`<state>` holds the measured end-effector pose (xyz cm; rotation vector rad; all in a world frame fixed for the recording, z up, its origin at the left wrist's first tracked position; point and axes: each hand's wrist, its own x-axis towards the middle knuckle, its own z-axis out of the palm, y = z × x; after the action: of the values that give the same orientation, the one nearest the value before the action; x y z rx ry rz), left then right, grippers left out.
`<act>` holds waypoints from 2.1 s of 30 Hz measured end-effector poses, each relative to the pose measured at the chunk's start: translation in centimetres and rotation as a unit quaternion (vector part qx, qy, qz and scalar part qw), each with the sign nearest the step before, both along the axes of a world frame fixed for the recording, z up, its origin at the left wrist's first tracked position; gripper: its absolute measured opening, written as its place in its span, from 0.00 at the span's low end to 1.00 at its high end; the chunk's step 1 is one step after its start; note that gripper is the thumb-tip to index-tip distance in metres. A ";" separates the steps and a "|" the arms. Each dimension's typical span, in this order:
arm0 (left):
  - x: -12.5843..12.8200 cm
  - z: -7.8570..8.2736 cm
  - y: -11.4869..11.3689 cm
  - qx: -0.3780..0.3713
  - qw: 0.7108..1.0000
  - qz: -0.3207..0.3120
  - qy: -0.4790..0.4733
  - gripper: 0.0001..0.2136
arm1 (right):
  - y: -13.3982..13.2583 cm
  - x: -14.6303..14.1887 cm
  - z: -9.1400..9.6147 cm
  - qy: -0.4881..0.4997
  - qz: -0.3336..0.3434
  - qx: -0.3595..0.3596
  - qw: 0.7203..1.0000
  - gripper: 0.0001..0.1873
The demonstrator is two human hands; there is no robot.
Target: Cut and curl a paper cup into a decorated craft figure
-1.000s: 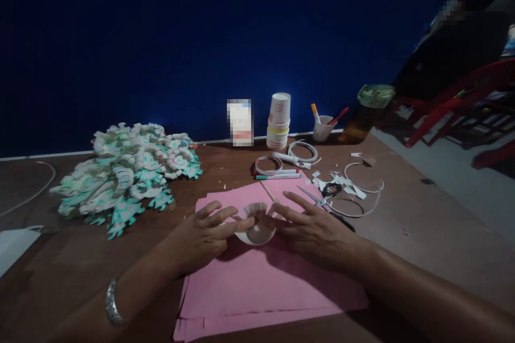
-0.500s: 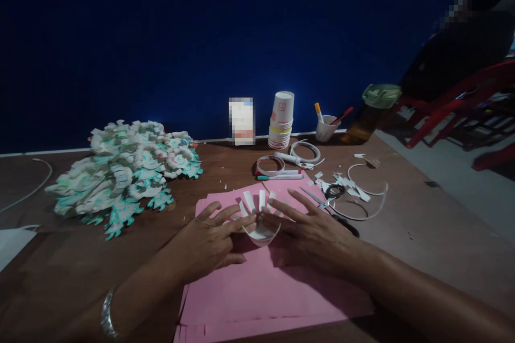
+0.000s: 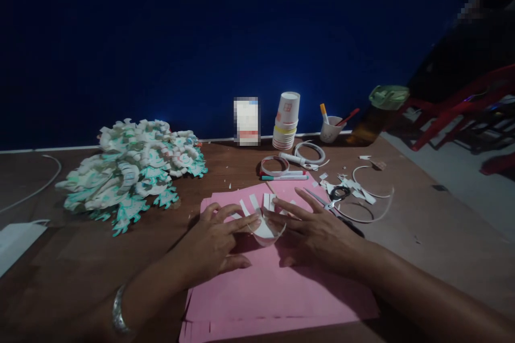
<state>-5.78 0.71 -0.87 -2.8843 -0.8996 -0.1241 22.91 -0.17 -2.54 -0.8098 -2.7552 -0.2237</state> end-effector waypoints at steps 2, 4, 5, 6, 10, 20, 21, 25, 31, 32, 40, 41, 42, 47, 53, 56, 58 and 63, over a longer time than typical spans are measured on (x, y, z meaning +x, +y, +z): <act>0.1 -0.3 -0.1 0.016 1.000 0.007 0.000 0.23 | 0.0 0.0 -0.1 0.002 -0.002 0.009 1.000 0.31; 0.2 -0.6 -0.2 0.037 0.999 0.007 -0.008 0.23 | -0.1 0.0 -0.1 0.000 -0.005 0.011 1.000 0.31; 0.2 -0.7 -0.2 0.042 0.999 0.006 -0.011 0.23 | -0.1 0.0 -0.1 0.000 -0.005 0.010 1.000 0.31; 0.3 -0.7 -0.3 0.043 0.999 0.006 -0.014 0.23 | -0.1 0.1 -0.1 -0.002 -0.005 0.008 1.000 0.31; 0.7 -0.5 -0.4 0.007 1.000 0.011 -0.002 0.24 | 0.1 0.1 0.0 -0.001 0.001 -0.011 1.000 0.30; 0.5 -1.0 -0.3 0.002 1.000 0.017 -0.016 0.25 | -0.1 -0.3 0.6 0.016 0.029 -0.035 0.999 0.23; 0.5 -1.1 -0.3 0.001 1.000 0.018 -0.017 0.25 | -0.1 -0.4 0.5 0.012 0.031 -0.031 0.999 0.22; 0.6 -1.1 -0.2 0.000 1.000 0.018 -0.025 0.26 | 0.0 -0.5 0.4 0.003 0.036 -0.032 0.999 0.21; 0.6 -1.3 -0.3 0.006 1.000 0.015 -0.022 0.24 | 0.0 -0.7 0.2 0.042 0.020 -0.075 0.996 0.26; 0.5 -1.3 -0.3 0.009 1.000 0.015 -0.018 0.24 | -0.1 -0.6 0.2 0.047 0.016 -0.080 0.996 0.27; 1.0 -1.0 -0.6 0.022 0.993 -0.040 -0.107 0.11 | 0.0 0.7 0.5 0.098 -0.012 -0.040 0.994 0.15; 1.2 -1.0 -0.7 0.017 0.992 -0.046 -0.120 0.08 | -0.1 0.8 0.5 0.100 -0.010 -0.027 0.995 0.15; 1.4 -0.9 -0.8 0.010 0.990 -0.053 -0.132 0.07 | -0.3 0.7 0.5 0.103 -0.006 -0.017 0.995 0.16; 2.0 -0.5 -0.8 -0.073 0.984 -0.034 -0.160 0.06 | -1.6 0.0 0.7 0.156 -0.027 -0.022 0.987 0.23; 2.6 0.5 -0.6 -0.200 0.956 -0.001 -0.214 0.02 | -1.6 -0.3 1.0 0.205 -0.035 -0.145 0.967 0.14; 2.9 0.2 -0.5 -0.200 0.951 -0.010 -0.234 0.02 | -1.3 -0.3 1.0 0.236 -0.026 -0.145 0.961 0.11; 3.0 -0.2 -0.4 -0.199 0.953 -0.016 -0.230 0.03 | -1.1 -0.4 1.0 0.246 -0.025 -0.145 0.958 0.14; 3.1 -0.5 -0.2 -0.190 0.961 -0.027 -0.199 0.05 | -1.1 -0.3 1.0 0.227 -0.018 -0.190 0.955 0.17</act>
<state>-2.71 0.55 -1.42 -3.3110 -0.9977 -0.6235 22.63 -1.26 -1.54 -0.8702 -2.3686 0.4481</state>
